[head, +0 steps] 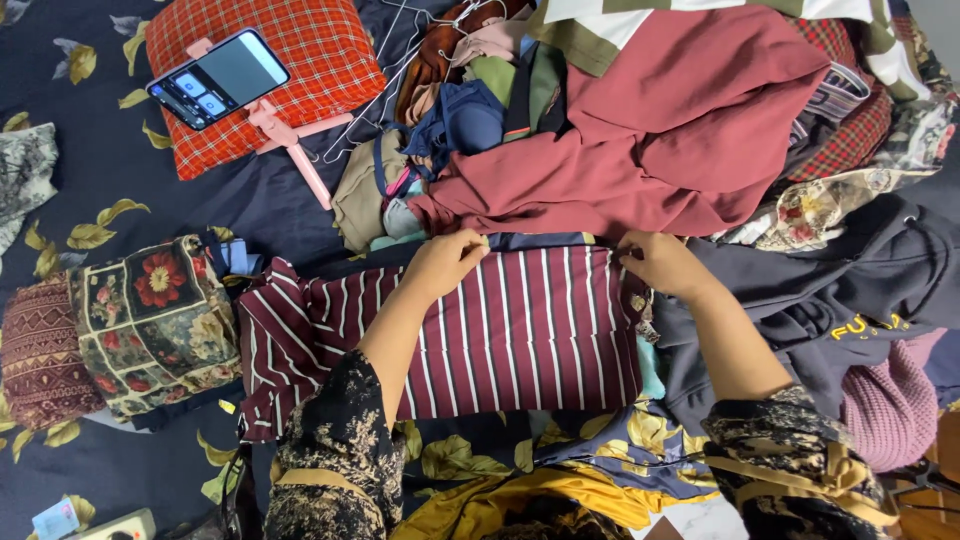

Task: Folding a striped shirt on a bed.

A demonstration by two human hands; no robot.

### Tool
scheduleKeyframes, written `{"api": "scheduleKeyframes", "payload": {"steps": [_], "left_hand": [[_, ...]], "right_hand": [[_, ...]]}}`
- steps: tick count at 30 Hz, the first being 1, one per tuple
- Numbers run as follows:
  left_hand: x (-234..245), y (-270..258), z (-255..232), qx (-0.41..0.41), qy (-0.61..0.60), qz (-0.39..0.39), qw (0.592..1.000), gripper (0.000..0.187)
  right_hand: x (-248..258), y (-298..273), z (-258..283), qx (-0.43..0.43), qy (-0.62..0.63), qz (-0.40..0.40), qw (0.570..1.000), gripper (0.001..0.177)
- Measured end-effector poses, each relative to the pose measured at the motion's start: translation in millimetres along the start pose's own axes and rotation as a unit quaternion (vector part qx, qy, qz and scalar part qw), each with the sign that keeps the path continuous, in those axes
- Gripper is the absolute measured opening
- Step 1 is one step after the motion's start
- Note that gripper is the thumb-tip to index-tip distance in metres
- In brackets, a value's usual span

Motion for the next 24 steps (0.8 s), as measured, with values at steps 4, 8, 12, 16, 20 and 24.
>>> {"api": "scheduleKeyframes", "payload": {"steps": [4, 8, 12, 16, 20, 24], "left_hand": [[-18, 17, -6, -0.098, -0.201, 0.064, 0.972, 0.033], [-31, 27, -15, -0.095, -0.258, 0.097, 0.957, 0.035], [-22, 22, -23, 0.017, -0.124, 0.105, 0.987, 0.029], [-18, 26, -19, -0.021, -0.126, 0.054, 0.990, 0.028], [-22, 34, 5, -0.104, -0.135, 0.085, 0.982, 0.025], [-20, 30, 13, -0.074, -0.162, 0.135, 0.975, 0.025]], "right_hand": [[8, -5, 5, 0.032, 0.064, -0.031, 0.997, 0.033], [16, -17, 3, -0.119, 0.141, -0.011, 0.983, 0.035], [9, -22, -4, -0.036, 0.079, -0.062, 0.994, 0.033], [2, -34, 0, -0.027, 0.010, -0.169, 0.985, 0.030], [3, -44, 6, -0.071, 0.021, -0.221, 0.973, 0.025], [1, -39, -5, -0.090, 0.052, -0.223, 0.969, 0.025]]}}
Point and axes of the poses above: each hand's wrist, its own y-axis towards the middle knuckle, its own x-axis out of the back of the hand, z = x × y, the point moved 7 cm from there along y, towards the middle knuckle, and after that the axes turned 7 degrees about z, right-handed, at the moved point
